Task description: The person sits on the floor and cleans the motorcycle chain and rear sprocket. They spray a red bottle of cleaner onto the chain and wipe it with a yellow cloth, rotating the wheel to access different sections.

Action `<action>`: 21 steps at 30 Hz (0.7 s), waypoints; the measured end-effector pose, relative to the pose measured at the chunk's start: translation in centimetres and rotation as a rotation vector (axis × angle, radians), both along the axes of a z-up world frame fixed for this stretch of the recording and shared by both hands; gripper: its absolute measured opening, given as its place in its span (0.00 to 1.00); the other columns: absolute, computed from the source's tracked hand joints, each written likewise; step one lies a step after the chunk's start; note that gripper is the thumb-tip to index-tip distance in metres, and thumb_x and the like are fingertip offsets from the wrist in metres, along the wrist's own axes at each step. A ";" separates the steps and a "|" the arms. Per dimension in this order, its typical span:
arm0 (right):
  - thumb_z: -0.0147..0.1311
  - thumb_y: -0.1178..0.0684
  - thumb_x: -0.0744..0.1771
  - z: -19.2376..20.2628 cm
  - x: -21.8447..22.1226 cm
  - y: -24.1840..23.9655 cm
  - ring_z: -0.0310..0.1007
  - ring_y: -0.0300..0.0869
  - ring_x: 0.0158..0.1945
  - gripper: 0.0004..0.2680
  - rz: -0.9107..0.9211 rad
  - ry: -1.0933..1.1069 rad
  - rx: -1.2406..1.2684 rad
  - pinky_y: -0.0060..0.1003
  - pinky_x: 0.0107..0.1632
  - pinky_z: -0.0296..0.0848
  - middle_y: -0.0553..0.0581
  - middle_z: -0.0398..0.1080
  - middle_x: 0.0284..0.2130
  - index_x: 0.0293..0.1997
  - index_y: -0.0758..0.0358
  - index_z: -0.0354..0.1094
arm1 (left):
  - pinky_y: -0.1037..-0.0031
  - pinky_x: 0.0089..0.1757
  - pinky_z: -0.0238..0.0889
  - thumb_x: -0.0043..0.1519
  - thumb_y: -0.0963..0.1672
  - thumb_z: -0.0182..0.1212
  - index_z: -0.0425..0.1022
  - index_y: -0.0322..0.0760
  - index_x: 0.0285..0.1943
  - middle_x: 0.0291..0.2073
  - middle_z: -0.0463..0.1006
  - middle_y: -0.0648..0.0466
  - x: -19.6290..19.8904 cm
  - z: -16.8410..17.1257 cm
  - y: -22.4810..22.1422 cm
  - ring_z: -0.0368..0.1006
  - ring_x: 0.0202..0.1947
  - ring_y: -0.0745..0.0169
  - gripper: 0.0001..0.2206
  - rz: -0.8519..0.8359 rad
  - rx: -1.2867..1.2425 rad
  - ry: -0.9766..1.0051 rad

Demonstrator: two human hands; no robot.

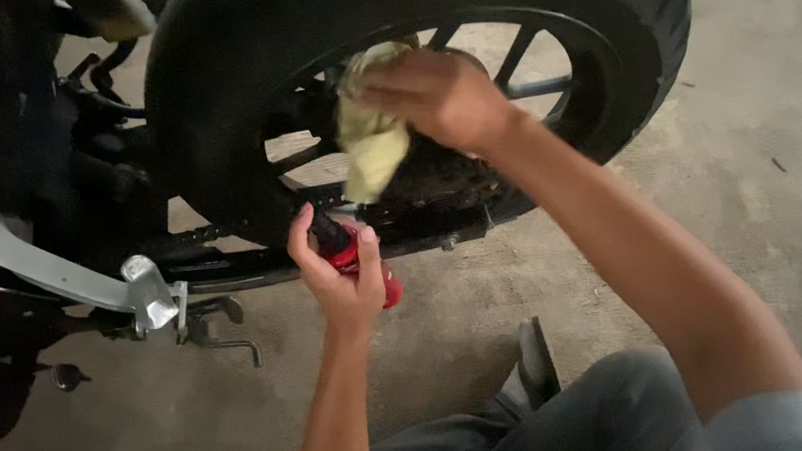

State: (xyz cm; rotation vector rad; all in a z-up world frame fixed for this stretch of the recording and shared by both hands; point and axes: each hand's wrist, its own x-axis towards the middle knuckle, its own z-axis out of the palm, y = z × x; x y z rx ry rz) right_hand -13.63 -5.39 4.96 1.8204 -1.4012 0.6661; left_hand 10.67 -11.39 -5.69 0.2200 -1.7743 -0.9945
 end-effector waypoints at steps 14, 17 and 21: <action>0.59 0.60 0.65 0.2 0.1 4.5 0.77 0.45 0.57 0.09 -0.053 -0.032 0.363 0.38 0.59 0.78 0.52 0.77 0.54 0.49 0.58 0.78 | 0.72 0.47 0.70 0.69 0.40 0.62 0.50 0.31 0.75 0.42 0.76 0.50 0.1 0.0 0.2 0.73 0.42 0.65 0.28 0.001 0.044 -0.009; 0.57 0.60 0.65 -0.1 1.0 1.4 0.76 0.45 0.56 0.10 0.020 0.121 0.248 0.37 0.59 0.77 0.53 0.76 0.56 0.51 0.60 0.78 | 0.71 0.46 0.69 0.69 0.40 0.62 0.51 0.31 0.74 0.43 0.75 0.49 0.1 0.2 0.4 0.73 0.41 0.64 0.28 0.020 0.045 0.011; 0.58 0.61 0.65 2.1 1.8 -0.7 0.77 0.48 0.54 0.08 0.005 0.060 0.418 0.40 0.56 0.76 0.56 0.77 0.51 0.47 0.61 0.79 | 0.72 0.44 0.70 0.69 0.40 0.62 0.50 0.31 0.74 0.43 0.75 0.49 0.0 0.0 0.1 0.73 0.41 0.66 0.28 -0.022 0.074 0.012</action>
